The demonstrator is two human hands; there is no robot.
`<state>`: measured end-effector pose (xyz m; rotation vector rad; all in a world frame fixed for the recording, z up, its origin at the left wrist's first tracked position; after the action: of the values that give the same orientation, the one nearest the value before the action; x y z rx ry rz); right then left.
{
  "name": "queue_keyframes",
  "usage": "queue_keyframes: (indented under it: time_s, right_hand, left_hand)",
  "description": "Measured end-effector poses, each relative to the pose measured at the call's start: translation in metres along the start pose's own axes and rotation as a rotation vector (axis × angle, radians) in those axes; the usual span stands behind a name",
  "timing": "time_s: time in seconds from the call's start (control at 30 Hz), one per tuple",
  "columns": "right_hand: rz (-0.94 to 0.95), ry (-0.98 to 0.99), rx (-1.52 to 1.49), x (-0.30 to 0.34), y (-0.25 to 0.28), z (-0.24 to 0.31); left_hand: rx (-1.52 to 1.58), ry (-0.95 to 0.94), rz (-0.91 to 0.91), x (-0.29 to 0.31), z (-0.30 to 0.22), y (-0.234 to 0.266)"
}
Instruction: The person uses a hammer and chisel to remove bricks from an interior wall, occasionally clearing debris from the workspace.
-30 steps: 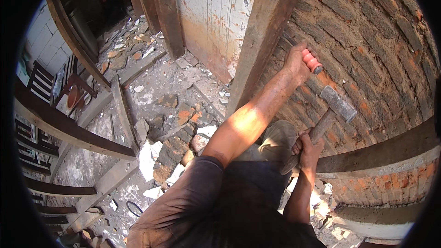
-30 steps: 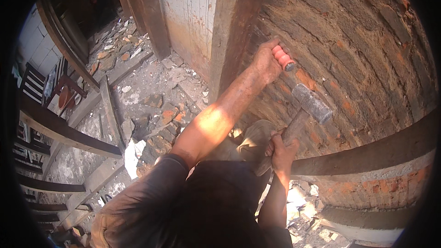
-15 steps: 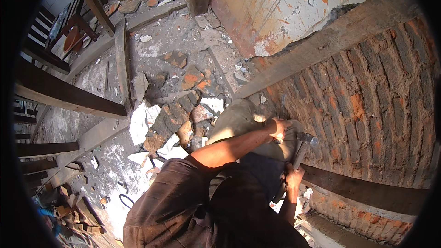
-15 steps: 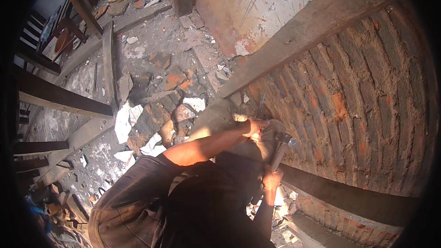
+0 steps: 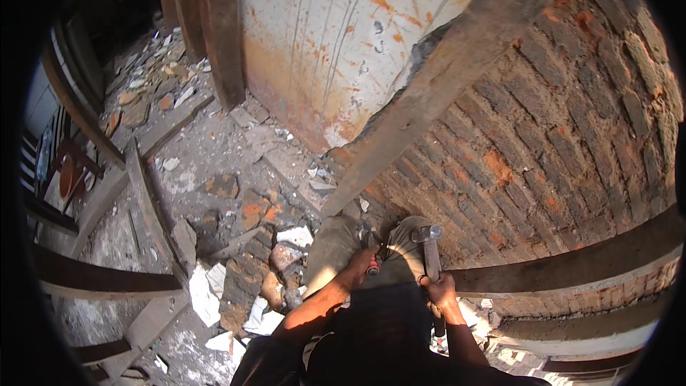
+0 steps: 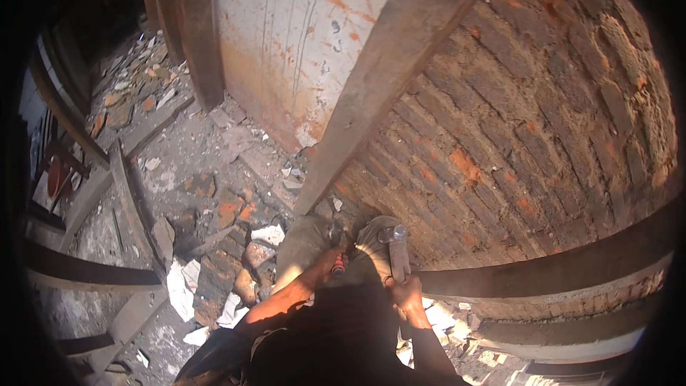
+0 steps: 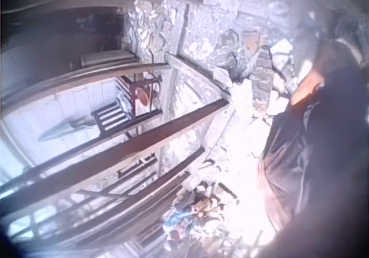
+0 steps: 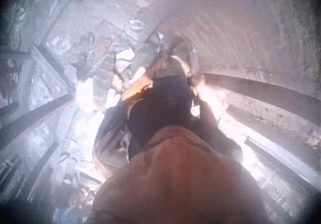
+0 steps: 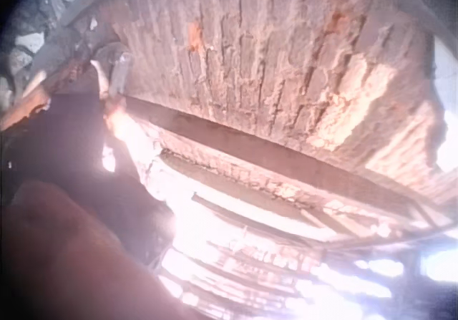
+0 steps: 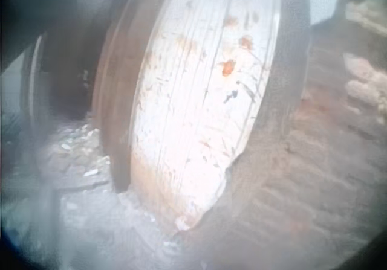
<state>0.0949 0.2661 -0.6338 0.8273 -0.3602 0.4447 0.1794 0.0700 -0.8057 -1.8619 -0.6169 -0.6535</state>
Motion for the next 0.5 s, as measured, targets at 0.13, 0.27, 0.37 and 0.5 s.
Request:
queue_keyframes:
  time_s: [0.13,0.27,0.37,0.5]
  right_hand:
    - [-0.014,0.056,0.098,0.031,0.013,0.026]
    - [-0.082,0.174,0.16,0.026,0.014,0.006]
    - [-0.015,0.175,0.081,0.036,-0.005,0.044]
    - [-0.029,0.308,0.071,0.002,-0.017,-0.004]
  left_hand:
    - [0.061,0.092,0.2,-0.008,0.006,0.011]
    - [0.049,0.152,0.22,0.002,0.001,-0.003]
    - [0.214,0.249,0.39,-0.019,-0.029,0.045]
    - [0.179,0.238,0.23,-0.022,-0.022,0.033]
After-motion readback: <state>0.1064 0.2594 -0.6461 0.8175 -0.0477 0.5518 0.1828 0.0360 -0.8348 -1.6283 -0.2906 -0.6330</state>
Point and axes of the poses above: each hand's wrist, its own x-axis away from the middle knuckle, its own y-axis out of the back of the hand, z = x × y, the point moved 1 cm from there along -x, towards the middle knuckle, and after that the axes turned 4 degrees about -z, right-handed, at the moved point
